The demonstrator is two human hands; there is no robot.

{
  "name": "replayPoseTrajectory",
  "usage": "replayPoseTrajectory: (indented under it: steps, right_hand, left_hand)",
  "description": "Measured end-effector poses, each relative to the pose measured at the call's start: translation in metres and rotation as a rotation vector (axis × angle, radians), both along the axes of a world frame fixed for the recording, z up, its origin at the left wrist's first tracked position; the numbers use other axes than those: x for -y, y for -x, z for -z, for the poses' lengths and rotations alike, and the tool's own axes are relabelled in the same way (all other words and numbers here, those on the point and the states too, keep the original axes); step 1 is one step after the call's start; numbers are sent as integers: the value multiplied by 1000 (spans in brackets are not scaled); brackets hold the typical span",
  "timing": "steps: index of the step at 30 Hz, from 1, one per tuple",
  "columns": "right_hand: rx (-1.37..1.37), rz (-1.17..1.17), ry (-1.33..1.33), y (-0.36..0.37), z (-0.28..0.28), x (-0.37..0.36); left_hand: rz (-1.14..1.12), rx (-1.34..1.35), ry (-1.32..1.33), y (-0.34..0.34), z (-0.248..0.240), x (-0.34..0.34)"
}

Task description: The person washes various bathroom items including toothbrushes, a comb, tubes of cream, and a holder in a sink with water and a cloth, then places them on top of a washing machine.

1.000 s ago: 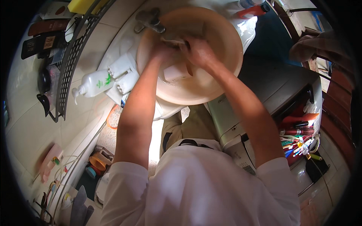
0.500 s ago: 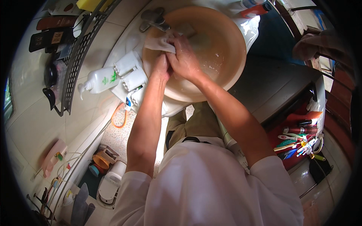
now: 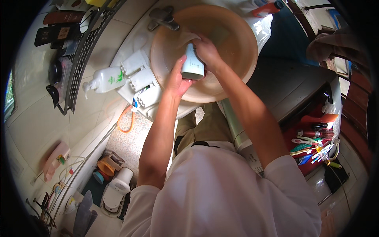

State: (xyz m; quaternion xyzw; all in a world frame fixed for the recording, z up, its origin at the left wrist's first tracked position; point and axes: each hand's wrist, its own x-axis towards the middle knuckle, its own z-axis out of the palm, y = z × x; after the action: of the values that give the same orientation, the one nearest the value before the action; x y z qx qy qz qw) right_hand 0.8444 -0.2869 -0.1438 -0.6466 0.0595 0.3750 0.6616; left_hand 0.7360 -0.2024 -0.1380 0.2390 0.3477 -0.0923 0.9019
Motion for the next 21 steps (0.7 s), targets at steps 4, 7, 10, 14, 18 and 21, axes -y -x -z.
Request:
replayPoseTrajectory:
  steps: [4,7,10,14,18,21]
  right_hand:
    - [461,67,41,31,7,3]
    - [745,-132,115,58,-17,11]
    - [787,-199,223,57,-21,8]
    - [556,-155,145,20,-6,3]
    - [154,-81,38,-6,1,3]
    - [220,-113,53,2,0,4]
  left_hand:
    - [-83,-37,-6,-13,14,-15]
    - [-109,-153,-34,-13,18,-19]
    - [-18,-103,1,-5,16,-29]
    - [134,-18,1,-11,5,-28]
    - [63,155,266,-12,-6,-21]
    - [-61,26,234,-15,-11,-12]
